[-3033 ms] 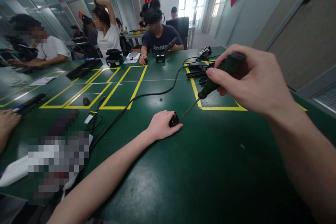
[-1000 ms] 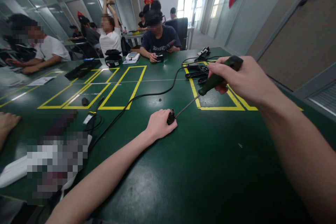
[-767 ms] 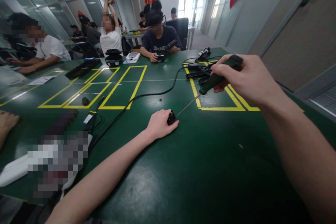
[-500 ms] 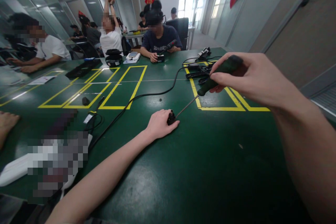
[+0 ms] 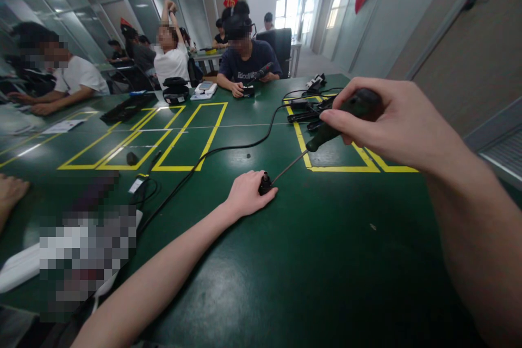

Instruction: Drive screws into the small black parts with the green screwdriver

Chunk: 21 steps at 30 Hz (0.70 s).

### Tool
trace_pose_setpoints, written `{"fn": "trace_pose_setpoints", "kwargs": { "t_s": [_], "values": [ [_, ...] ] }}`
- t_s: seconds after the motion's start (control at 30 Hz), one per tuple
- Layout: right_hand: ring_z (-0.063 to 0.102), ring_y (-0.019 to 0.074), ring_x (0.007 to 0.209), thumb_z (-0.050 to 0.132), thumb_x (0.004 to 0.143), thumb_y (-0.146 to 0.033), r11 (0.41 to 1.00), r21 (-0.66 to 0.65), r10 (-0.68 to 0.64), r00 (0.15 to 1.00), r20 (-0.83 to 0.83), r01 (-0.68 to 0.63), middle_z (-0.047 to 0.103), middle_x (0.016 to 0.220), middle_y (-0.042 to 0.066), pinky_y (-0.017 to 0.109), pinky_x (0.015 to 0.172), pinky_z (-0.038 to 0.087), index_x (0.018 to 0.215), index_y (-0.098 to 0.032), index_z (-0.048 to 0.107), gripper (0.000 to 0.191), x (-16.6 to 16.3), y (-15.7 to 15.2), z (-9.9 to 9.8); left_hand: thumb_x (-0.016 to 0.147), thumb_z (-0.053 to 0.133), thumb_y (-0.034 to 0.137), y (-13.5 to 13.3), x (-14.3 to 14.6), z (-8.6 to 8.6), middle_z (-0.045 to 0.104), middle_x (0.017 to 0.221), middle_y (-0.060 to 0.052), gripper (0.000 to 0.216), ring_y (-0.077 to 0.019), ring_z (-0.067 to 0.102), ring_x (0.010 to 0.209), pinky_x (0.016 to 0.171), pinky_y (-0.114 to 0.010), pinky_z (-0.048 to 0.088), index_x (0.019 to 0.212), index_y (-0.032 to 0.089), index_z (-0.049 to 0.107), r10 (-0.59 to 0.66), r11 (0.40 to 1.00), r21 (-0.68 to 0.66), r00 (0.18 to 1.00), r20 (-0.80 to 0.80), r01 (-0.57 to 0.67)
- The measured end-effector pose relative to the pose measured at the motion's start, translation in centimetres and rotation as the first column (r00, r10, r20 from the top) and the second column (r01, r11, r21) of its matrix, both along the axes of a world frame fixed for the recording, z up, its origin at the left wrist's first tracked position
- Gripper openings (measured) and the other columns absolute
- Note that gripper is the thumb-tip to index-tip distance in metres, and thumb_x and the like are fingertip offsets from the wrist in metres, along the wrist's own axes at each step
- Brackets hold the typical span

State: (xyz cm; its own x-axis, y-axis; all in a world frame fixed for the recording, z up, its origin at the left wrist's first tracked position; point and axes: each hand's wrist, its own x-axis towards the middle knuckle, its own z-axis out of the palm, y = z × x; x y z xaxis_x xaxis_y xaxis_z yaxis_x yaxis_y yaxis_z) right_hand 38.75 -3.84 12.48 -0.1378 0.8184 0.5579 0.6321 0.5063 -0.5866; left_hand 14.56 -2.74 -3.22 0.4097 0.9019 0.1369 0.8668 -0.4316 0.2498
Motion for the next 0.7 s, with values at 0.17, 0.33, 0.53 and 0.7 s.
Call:
{"fn": "trace_pose_setpoints", "kwargs": {
  "t_s": [0.17,0.33,0.53,0.7],
  "values": [
    [0.05,0.015,0.062,0.068,0.067,-0.035,0.996,-0.007,0.085,0.996,0.004,-0.085,0.063,0.072,0.001,0.032,0.055,0.037,0.075,-0.024,0.064,0.015,0.07,-0.32,0.14,0.096,0.065,0.046,-0.01,-0.02,-0.09,0.071,0.086,-0.006,0.026,-0.0261,0.069,0.086,0.078,-0.036,0.053,0.089,0.022,0.061,0.001,1.0,0.01,1.0,0.01,-0.002],
    [0.044,0.0142,0.054,0.066,0.077,-0.051,0.999,-0.037,0.024,1.0,0.012,-0.023,0.051,0.057,-0.001,0.031,0.053,0.031,0.068,-0.024,0.061,0.029,-0.36,-0.38,0.32,0.097,0.065,0.047,0.06,-0.05,-0.21,0.07,0.086,-0.006,0.026,-0.0254,0.069,0.085,0.077,-0.035,0.053,0.089,0.022,0.061,0.002,1.0,0.012,1.0,0.006,-0.002],
    [0.045,0.0134,0.058,0.068,0.062,-0.033,0.998,-0.051,0.04,0.998,-0.039,-0.042,0.058,0.067,0.0,0.031,0.054,0.032,0.071,-0.023,0.063,0.015,-0.31,-0.3,0.45,0.097,0.065,0.049,0.11,-0.09,-0.3,0.072,0.088,-0.007,0.028,-0.0261,0.069,0.087,0.079,-0.036,0.053,0.091,0.021,0.062,-0.003,1.0,0.012,1.0,0.014,0.003],
    [0.047,0.0147,0.058,0.069,0.07,-0.041,0.997,-0.063,0.04,0.998,-0.042,-0.043,0.057,0.068,0.0,0.031,0.053,0.032,0.074,-0.024,0.062,0.019,0.04,0.11,-0.03,0.092,0.067,0.042,0.07,-0.01,-0.06,0.072,0.087,-0.006,0.021,-0.0254,0.069,0.085,0.081,-0.036,0.054,0.094,0.021,0.065,-0.003,1.0,-0.008,1.0,0.029,0.004]
  ]
}}
